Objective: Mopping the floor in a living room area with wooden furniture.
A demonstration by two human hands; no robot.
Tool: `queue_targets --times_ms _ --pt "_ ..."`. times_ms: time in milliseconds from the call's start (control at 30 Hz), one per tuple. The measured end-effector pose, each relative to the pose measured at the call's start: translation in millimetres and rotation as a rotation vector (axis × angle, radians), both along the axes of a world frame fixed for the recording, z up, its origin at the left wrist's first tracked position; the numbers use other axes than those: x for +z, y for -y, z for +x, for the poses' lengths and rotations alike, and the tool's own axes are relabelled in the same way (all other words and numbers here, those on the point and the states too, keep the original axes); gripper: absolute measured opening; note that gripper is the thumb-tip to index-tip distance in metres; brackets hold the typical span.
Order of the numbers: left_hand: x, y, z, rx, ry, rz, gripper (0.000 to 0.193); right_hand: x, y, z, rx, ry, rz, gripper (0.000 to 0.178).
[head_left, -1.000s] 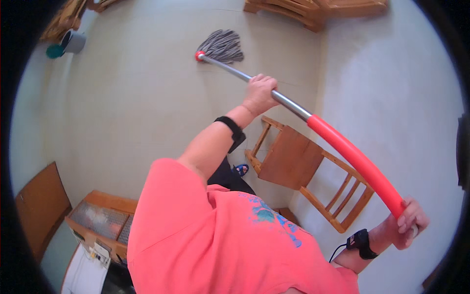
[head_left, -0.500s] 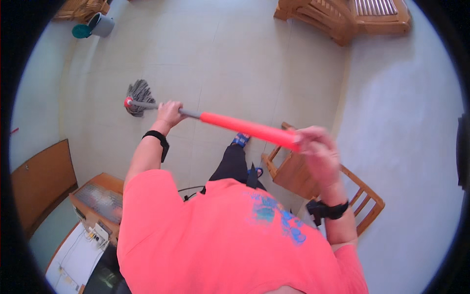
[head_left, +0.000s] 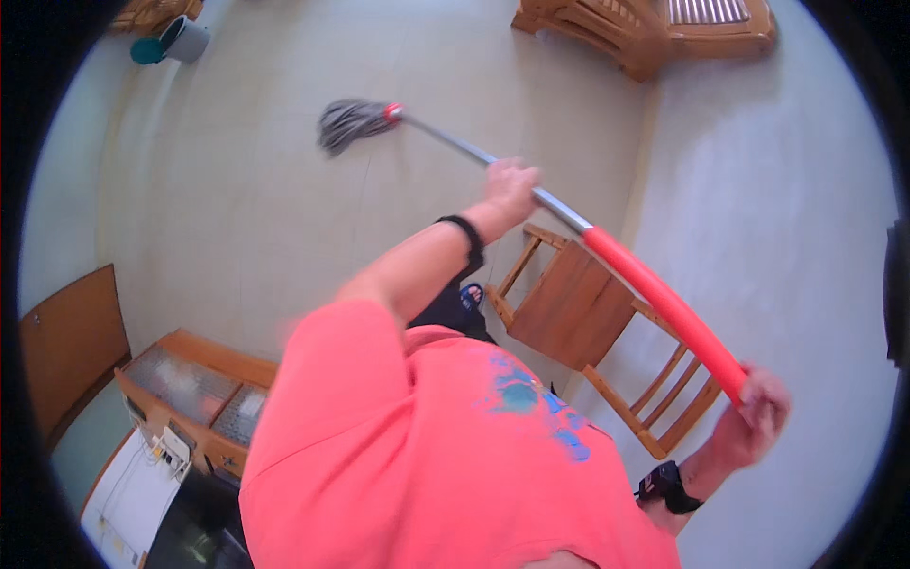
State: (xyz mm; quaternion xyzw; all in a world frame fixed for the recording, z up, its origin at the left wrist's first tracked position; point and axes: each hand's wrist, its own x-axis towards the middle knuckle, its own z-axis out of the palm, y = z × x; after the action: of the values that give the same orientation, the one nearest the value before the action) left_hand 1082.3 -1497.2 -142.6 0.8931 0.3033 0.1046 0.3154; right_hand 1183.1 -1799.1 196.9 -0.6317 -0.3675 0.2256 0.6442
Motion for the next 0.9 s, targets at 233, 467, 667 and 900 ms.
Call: queue_targets --times_ms 233,467,667,900 --pt "7 75 112 -0.189 -0.021 -0.047 0.028 14 65 -20 -0.129 0.476 -0.145 0.019" --pt "26 153 137 -0.458 -0.029 -0.1 0.041 51 125 -37 -0.324 0.667 -0.095 0.024" --pt "70 132 70 -0.466 0.045 -0.113 0.038 82 126 -7 -0.627 0.614 0.092 0.023" --pt "61 16 -48 -0.381 0.034 -0.141 0.03 64 -17 -21 -0.778 0.467 0.16 0.033"
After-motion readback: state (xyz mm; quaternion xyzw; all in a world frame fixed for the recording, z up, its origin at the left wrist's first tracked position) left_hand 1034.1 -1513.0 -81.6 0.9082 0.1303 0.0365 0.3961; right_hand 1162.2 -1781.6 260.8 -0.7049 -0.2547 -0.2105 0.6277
